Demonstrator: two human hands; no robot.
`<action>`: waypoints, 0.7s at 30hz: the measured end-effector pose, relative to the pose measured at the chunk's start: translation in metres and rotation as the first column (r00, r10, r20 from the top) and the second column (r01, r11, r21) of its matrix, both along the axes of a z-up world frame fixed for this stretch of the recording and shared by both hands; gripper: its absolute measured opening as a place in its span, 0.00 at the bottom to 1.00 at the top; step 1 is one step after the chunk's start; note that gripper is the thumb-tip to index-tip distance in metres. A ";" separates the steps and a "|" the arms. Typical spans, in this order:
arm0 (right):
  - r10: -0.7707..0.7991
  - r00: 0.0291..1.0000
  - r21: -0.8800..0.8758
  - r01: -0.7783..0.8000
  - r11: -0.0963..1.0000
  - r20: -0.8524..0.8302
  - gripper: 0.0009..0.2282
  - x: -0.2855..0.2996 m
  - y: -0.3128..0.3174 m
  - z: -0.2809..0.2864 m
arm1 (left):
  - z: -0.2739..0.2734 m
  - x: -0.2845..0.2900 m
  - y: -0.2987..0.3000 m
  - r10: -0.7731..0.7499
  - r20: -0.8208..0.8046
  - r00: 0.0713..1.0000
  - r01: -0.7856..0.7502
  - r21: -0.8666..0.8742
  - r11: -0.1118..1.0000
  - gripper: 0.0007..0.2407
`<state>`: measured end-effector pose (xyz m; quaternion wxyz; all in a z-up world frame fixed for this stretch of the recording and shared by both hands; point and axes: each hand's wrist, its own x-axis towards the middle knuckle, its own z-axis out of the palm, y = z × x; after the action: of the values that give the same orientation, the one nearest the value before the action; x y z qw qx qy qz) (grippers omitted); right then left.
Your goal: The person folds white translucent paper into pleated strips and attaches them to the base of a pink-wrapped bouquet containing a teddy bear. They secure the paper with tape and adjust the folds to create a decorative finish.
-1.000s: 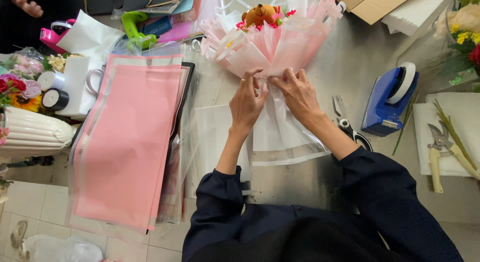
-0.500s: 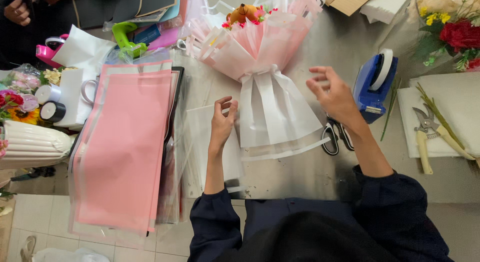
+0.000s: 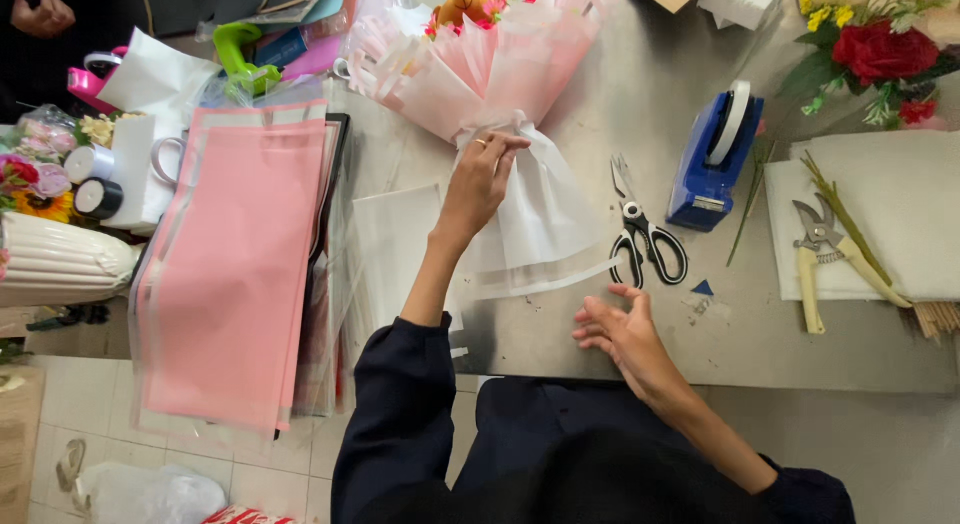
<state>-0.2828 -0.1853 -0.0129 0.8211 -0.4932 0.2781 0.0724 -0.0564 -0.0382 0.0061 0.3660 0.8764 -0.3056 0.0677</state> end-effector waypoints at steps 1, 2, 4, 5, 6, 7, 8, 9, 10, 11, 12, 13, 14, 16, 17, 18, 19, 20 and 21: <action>-0.002 1.000 0.007 0.002 1.000 0.001 0.27 0.005 0.000 -0.013 | -0.007 0.004 -0.004 -0.002 0.001 1.000 0.002 0.007 1.000 0.09; -0.005 1.000 0.027 0.005 1.000 0.010 0.25 0.010 0.001 -0.026 | -0.014 0.007 -0.007 -0.004 0.036 0.999 0.001 0.071 0.997 0.11; -0.013 1.000 0.050 0.013 0.999 0.015 0.24 0.014 0.005 -0.036 | -0.023 0.008 -0.010 -0.012 0.067 0.998 0.003 0.139 0.990 0.14; -0.049 0.999 0.050 0.048 0.998 0.019 0.21 0.019 0.008 -0.033 | -0.021 0.009 -0.011 -0.005 0.134 0.991 -0.029 0.250 0.968 0.16; -0.085 0.996 0.050 0.083 0.995 0.023 0.17 0.023 0.011 -0.030 | -0.020 0.011 -0.011 -0.006 0.202 0.979 -0.068 0.354 0.933 0.18; -0.092 0.996 0.057 0.091 0.994 0.020 0.17 0.024 0.014 -0.031 | -0.027 0.016 -0.008 -0.015 0.200 0.980 -0.060 0.361 0.931 0.18; -0.101 0.994 0.048 0.100 0.994 0.032 0.13 0.025 0.017 -0.033 | -0.035 0.022 -0.005 -0.035 0.215 0.976 -0.053 0.388 0.920 0.19; -0.112 0.993 0.038 0.110 0.993 0.045 0.10 0.026 0.021 -0.035 | -0.042 0.028 -0.003 -0.056 0.230 0.971 -0.045 0.411 0.910 0.20; -0.121 0.992 0.043 0.119 0.992 0.043 0.10 0.025 0.023 -0.039 | -0.042 0.030 -0.002 -0.065 0.229 0.971 -0.037 0.416 0.909 0.20; -0.138 0.990 0.045 0.136 0.990 0.031 0.09 0.025 0.025 -0.042 | -0.041 0.033 -0.003 -0.097 0.296 0.950 -0.052 0.460 0.886 0.20; -0.155 0.988 0.048 0.154 0.987 0.019 0.08 0.024 0.028 -0.045 | -0.041 0.036 -0.002 -0.132 0.359 0.924 -0.071 0.501 0.862 0.20; -0.166 0.986 0.045 0.165 0.985 0.024 0.08 0.025 0.028 -0.044 | -0.040 0.039 -0.003 -0.142 0.363 0.921 -0.063 0.498 0.865 0.20; -0.177 0.984 0.032 0.176 0.984 0.024 0.07 0.025 0.028 -0.043 | -0.040 0.042 -0.003 -0.166 0.406 0.899 -0.073 0.512 0.856 0.19; -0.186 0.983 0.011 0.186 0.983 0.014 0.07 0.024 0.026 -0.041 | -0.041 0.043 -0.004 -0.186 0.438 0.879 -0.080 0.521 0.850 0.18; -0.164 0.986 -0.015 0.164 0.986 0.012 0.07 0.024 0.026 -0.039 | -0.040 0.043 -0.002 -0.188 0.446 0.875 -0.077 0.511 0.856 0.17; -0.142 0.990 -0.041 0.142 0.989 0.008 0.08 0.023 0.027 -0.038 | -0.039 0.043 -0.001 -0.190 0.453 0.871 -0.073 0.501 0.862 0.17; -0.145 0.989 -0.042 0.145 0.989 0.003 0.08 0.022 0.028 -0.039 | -0.043 0.044 0.001 -0.192 0.449 0.873 -0.068 0.502 0.862 0.17; -0.143 0.990 -0.051 0.143 0.988 0.011 0.10 0.022 0.028 -0.040 | -0.048 0.044 0.002 -0.200 0.439 0.876 -0.053 0.499 0.865 0.17; -0.141 0.990 -0.064 0.142 0.988 0.025 0.13 0.024 0.027 -0.042 | -0.051 0.048 0.001 -0.207 0.436 0.876 -0.040 0.493 0.869 0.17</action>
<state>-0.2591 -0.1584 -0.0546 0.8105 -0.4994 0.3060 -0.0005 -0.0081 -0.0374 -0.0450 0.0497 0.8815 -0.4315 0.1852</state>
